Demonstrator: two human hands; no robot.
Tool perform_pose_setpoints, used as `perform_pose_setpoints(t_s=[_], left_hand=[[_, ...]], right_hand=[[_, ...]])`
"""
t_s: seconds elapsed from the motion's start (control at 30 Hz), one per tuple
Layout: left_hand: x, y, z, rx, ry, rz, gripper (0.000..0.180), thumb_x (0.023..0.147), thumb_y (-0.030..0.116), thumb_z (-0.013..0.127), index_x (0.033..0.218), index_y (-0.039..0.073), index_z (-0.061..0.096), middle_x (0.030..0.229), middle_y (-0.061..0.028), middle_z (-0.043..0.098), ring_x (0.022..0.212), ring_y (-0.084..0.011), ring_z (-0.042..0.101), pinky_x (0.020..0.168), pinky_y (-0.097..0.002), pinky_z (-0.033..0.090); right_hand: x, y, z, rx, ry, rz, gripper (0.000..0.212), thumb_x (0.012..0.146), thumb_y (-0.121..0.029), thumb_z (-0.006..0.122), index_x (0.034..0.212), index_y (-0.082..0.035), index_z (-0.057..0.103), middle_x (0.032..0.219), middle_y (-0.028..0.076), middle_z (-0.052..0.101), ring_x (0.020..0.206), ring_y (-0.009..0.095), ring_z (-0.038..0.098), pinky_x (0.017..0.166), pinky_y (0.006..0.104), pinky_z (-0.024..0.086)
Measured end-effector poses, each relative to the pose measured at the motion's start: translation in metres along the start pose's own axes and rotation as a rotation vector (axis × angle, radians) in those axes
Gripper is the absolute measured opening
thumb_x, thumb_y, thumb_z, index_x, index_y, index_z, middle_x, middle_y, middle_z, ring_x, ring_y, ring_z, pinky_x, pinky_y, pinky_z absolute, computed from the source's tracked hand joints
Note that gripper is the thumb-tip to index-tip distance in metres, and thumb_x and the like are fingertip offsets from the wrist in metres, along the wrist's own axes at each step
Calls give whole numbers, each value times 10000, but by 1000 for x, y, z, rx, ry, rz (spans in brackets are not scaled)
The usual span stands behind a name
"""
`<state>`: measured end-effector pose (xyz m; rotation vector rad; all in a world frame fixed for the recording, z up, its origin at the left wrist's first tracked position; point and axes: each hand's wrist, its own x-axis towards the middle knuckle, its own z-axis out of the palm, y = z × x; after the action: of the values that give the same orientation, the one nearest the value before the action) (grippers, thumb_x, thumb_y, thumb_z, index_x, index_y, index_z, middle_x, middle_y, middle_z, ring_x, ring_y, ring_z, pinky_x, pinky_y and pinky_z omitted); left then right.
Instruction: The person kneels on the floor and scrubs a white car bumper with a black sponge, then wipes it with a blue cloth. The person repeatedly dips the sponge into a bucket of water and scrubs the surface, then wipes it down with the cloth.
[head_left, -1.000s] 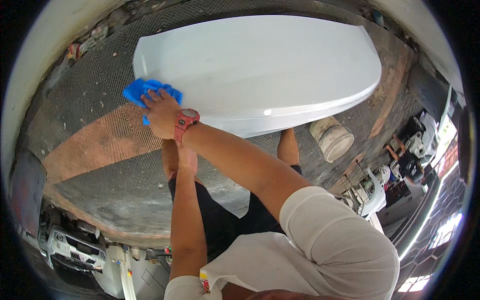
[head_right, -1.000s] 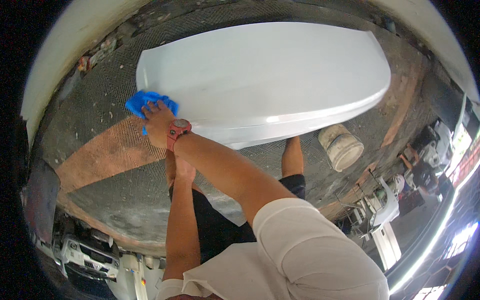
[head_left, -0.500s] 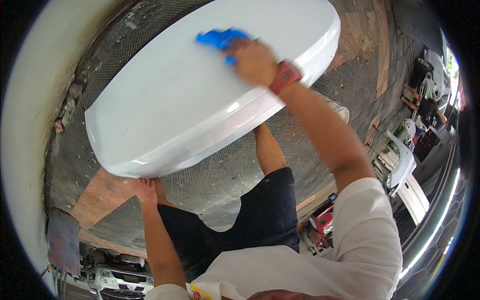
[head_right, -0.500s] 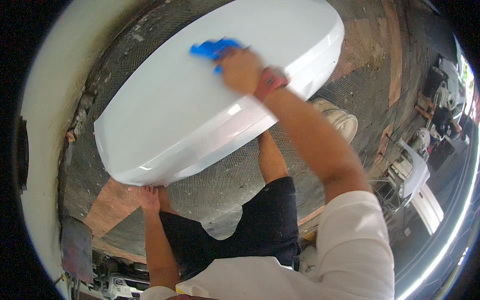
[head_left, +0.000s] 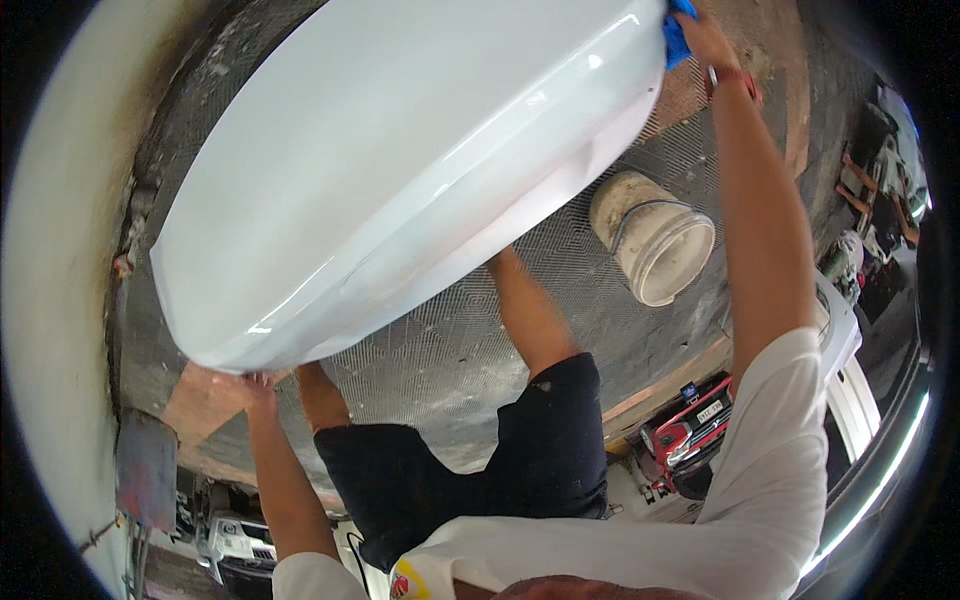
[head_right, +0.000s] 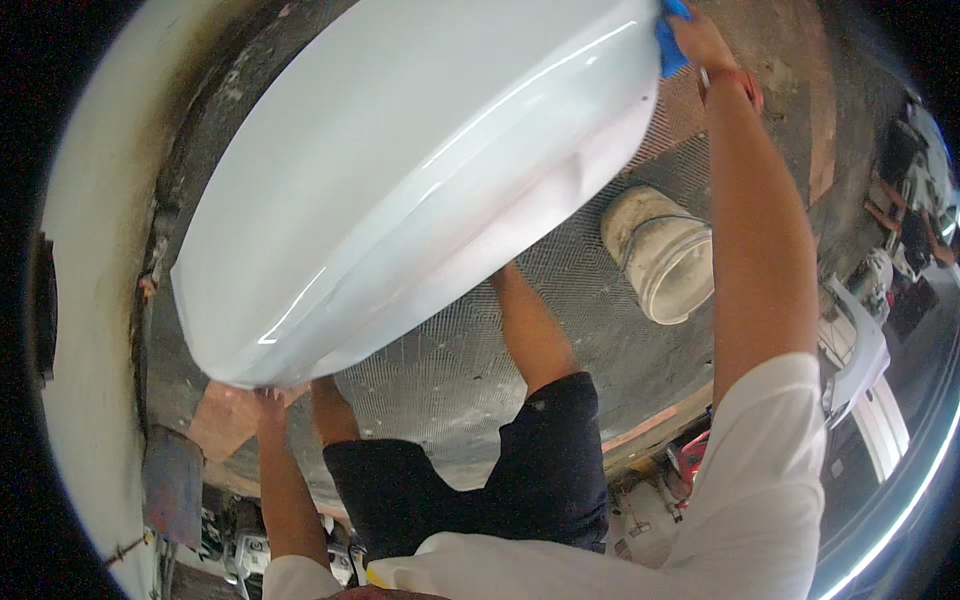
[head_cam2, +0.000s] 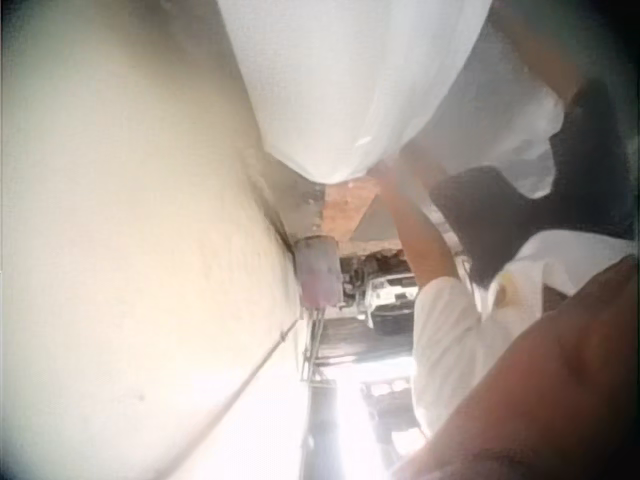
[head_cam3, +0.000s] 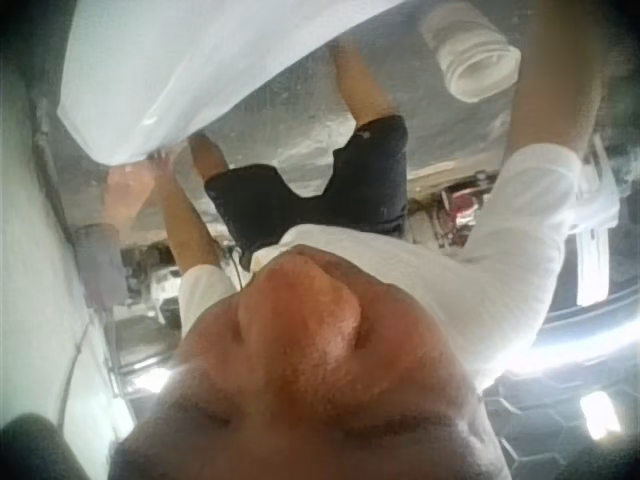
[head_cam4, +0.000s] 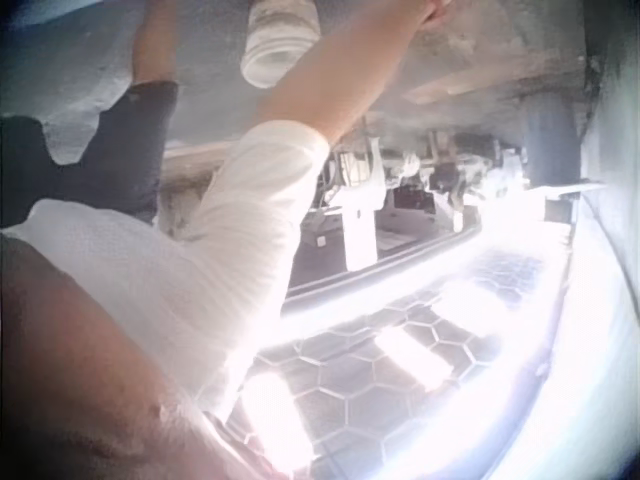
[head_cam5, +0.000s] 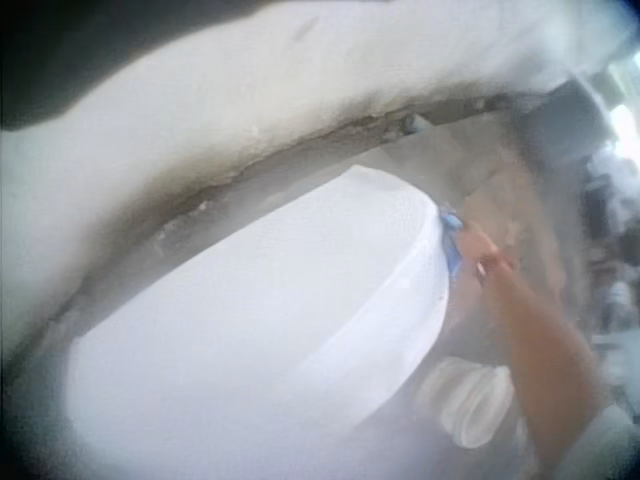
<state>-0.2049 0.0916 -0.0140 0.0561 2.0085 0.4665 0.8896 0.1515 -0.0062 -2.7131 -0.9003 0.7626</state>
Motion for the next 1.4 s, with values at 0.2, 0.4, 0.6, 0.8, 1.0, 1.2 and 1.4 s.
perform_pose_setpoints(t_s=[0.2, 0.4, 0.6, 0.8, 1.0, 1.2, 1.4], left_hand=[[-31, 5, 25, -36, -137, 66, 1174, 938, 910, 378, 1731, 119, 27, 1790, -156, 92, 1644, -381, 107, 1316, -568, 89], [-57, 18, 45, -73, -148, 24, 1311, 837, 1018, 313, 1727, 94, 45, 1798, -172, 32, 1646, -397, 66, 1320, -562, 74], [-56, 22, 41, -121, -273, -39, 1264, 885, 986, 232, 1719, 46, 89, 1781, -159, 129, 1612, -331, 186, 1307, -476, 142], [-65, 29, 36, -185, -227, 39, 1130, 985, 864, 347, 1703, 18, 131, 1764, -175, 170, 1584, -313, 268, 1297, -476, 222], [-180, 36, 17, -570, -778, -21, 873, 1077, 665, 449, 1644, 14, 325, 1661, -180, 419, 1531, -357, 404, 1268, -521, 347], [-262, 78, 76, -142, -884, 150, 608, 1116, 483, 510, 1526, 36, 545, 1579, -167, 553, 1487, -338, 490, 1250, -508, 368], [-282, 70, 81, 205, -1074, 754, 575, 1072, 474, 615, 1438, 30, 625, 1544, -149, 600, 1468, -318, 510, 1247, -481, 353]], right_hand=[[-182, -62, 58, 285, 125, -178, 675, 976, -40, 526, 1606, -281, 522, 1415, 186, 684, 1273, 313, 672, 1092, 380, 504], [-393, -227, 142, 214, 61, -321, 865, 897, 100, 563, 1685, -191, 356, 1712, 363, 195, 1600, 509, 207, 1304, 519, 256], [-571, -355, 253, 257, -233, -381, 975, 819, 97, 605, 1707, -143, 280, 1740, 344, 114, 1609, 549, 101, 1292, 569, 252], [-654, -424, 250, 786, -854, -159, 701, 938, -27, 663, 1596, -80, 427, 1610, 254, 425, 1440, 419, 480, 1167, 489, 433], [-642, -421, 238, 953, -1135, 42, 518, 984, -197, 754, 1414, -55, 503, 1299, 133, 602, 1208, 233, 606, 1034, 406, 521], [-644, -406, 198, 969, -496, 340, 506, 1063, -360, 694, 1458, -80, 544, 1409, 120, 617, 1259, 252, 610, 1065, 429, 526], [-623, -430, 181, 1165, -539, 629, 504, 1106, -347, 620, 1532, -99, 516, 1375, 120, 649, 1242, 257, 644, 1036, 420, 559]])
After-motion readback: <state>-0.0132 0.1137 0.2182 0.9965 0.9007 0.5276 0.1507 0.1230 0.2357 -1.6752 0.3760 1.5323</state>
